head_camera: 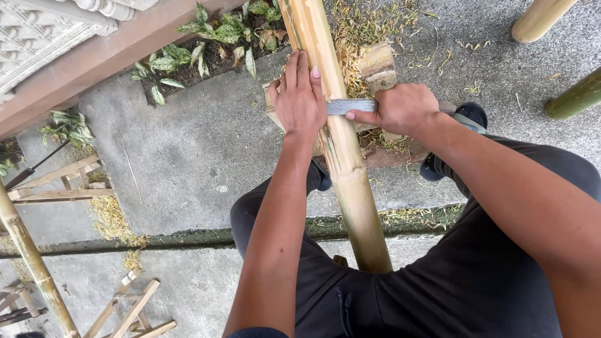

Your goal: Scraping the outer layer of a bamboo pole with a knife while sitting outdoors.

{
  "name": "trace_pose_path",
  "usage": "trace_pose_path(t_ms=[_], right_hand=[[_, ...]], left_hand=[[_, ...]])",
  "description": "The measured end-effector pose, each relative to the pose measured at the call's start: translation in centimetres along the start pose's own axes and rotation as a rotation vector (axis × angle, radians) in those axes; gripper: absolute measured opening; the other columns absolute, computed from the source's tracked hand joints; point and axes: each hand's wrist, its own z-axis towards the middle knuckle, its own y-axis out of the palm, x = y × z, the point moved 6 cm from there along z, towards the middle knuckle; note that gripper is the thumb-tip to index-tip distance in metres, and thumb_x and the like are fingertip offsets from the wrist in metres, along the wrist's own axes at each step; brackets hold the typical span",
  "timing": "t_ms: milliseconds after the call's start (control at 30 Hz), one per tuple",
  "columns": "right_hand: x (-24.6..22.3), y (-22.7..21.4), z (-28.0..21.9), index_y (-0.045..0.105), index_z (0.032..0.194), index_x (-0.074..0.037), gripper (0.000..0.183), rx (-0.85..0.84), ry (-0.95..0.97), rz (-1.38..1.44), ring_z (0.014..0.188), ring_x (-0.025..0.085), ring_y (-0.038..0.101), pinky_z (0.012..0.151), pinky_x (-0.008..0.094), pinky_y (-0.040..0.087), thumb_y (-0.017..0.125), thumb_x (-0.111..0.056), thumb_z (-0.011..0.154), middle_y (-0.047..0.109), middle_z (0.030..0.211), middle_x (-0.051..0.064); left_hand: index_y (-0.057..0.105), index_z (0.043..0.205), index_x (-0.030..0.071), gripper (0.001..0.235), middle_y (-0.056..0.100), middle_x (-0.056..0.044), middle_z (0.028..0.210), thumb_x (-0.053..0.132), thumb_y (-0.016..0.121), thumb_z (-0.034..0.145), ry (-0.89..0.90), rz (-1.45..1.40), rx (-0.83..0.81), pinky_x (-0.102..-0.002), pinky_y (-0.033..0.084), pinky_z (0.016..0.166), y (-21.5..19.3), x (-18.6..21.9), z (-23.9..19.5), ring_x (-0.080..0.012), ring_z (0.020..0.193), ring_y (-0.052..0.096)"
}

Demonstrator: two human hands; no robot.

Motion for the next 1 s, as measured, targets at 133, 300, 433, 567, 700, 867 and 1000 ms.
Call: trace_pose_path(t_ms=[133, 300, 433, 567, 700, 867, 1000], right_hand=[[0.4, 0.4, 0.4, 0.077, 0.088, -0.011, 0.094, 0.034, -0.007, -0.014, 0.081, 0.027, 0.076, 0.081, 0.045, 0.060, 0.031, -0.093, 0.086, 0.074, 0.078, 0.014], [0.2, -0.4, 1.3, 0.076, 0.089, -0.012, 0.093, 0.090, -0.023, -0.014, 0.082, 0.028, 0.076, 0.081, 0.046, 0.059, 0.031, -0.094, 0.086, 0.074, 0.079, 0.013], [0.3, -0.6, 1.8, 0.077, 0.087, -0.012, 0.093, 0.096, -0.030, -0.025, 0.083, 0.027, 0.075, 0.080, 0.046, 0.059, 0.030, -0.093, 0.087, 0.074, 0.079, 0.012], [0.4, -1.0, 2.8, 0.076, 0.086, -0.011, 0.095, 0.042, 0.001, -0.027, 0.079, 0.024, 0.076, 0.076, 0.044, 0.062, 0.028, -0.093, 0.087, 0.074, 0.078, 0.011], [0.7, -1.8, 4.5, 0.075, 0.084, -0.012, 0.096, 0.035, 0.022, -0.012, 0.071, 0.021, 0.073, 0.069, 0.042, 0.062, 0.025, -0.094, 0.087, 0.069, 0.074, 0.009], [0.6, -3.0, 5.1, 0.076, 0.082, -0.011, 0.099, 0.091, -0.004, -0.041, 0.071, 0.022, 0.070, 0.072, 0.042, 0.058, 0.025, -0.096, 0.089, 0.068, 0.071, 0.011], [0.6, -3.1, 5.8, 0.076, 0.085, -0.013, 0.096, 0.108, -0.010, -0.044, 0.075, 0.025, 0.073, 0.075, 0.044, 0.059, 0.027, -0.095, 0.088, 0.070, 0.072, 0.012]], left_hand=[[0.052, 0.146, 0.003, 0.052, 0.052, -0.010, 0.150, 0.034, 0.030, 0.111, -0.010, 0.006, -0.003, -0.045, 0.035, 0.107, 0.1, 0.0, 0.2, -0.0241, 0.116, 0.065], [0.055, 0.143, 0.006, 0.050, 0.054, -0.008, 0.144, 0.035, 0.029, 0.111, -0.020, 0.023, 0.009, -0.048, 0.034, 0.108, 0.7, -0.5, 1.6, -0.0226, 0.119, 0.064], [0.054, 0.144, 0.006, 0.051, 0.055, -0.009, 0.139, 0.035, 0.028, 0.112, 0.005, 0.016, 0.042, -0.049, 0.034, 0.108, 1.1, -0.9, 2.1, -0.0226, 0.120, 0.064], [0.052, 0.147, 0.005, 0.054, 0.055, -0.011, 0.135, 0.037, 0.028, 0.111, 0.009, 0.013, 0.040, -0.046, 0.035, 0.107, 3.1, -2.1, 3.4, -0.0223, 0.111, 0.064], [0.050, 0.149, 0.005, 0.054, 0.054, -0.007, 0.127, 0.037, 0.029, 0.111, -0.028, 0.123, -0.041, -0.046, 0.034, 0.110, 2.5, -2.1, 5.8, -0.0205, 0.115, 0.059], [0.050, 0.149, 0.004, 0.054, 0.051, -0.006, 0.127, 0.037, 0.031, 0.111, 0.020, 0.185, -0.010, -0.048, 0.034, 0.112, 2.4, -2.2, 6.8, -0.0214, 0.121, 0.053], [0.053, 0.145, 0.007, 0.051, 0.050, -0.007, 0.134, 0.038, 0.031, 0.111, 0.053, 0.155, 0.113, -0.051, 0.036, 0.110, 3.5, -3.0, 7.3, -0.0223, 0.122, 0.053]])
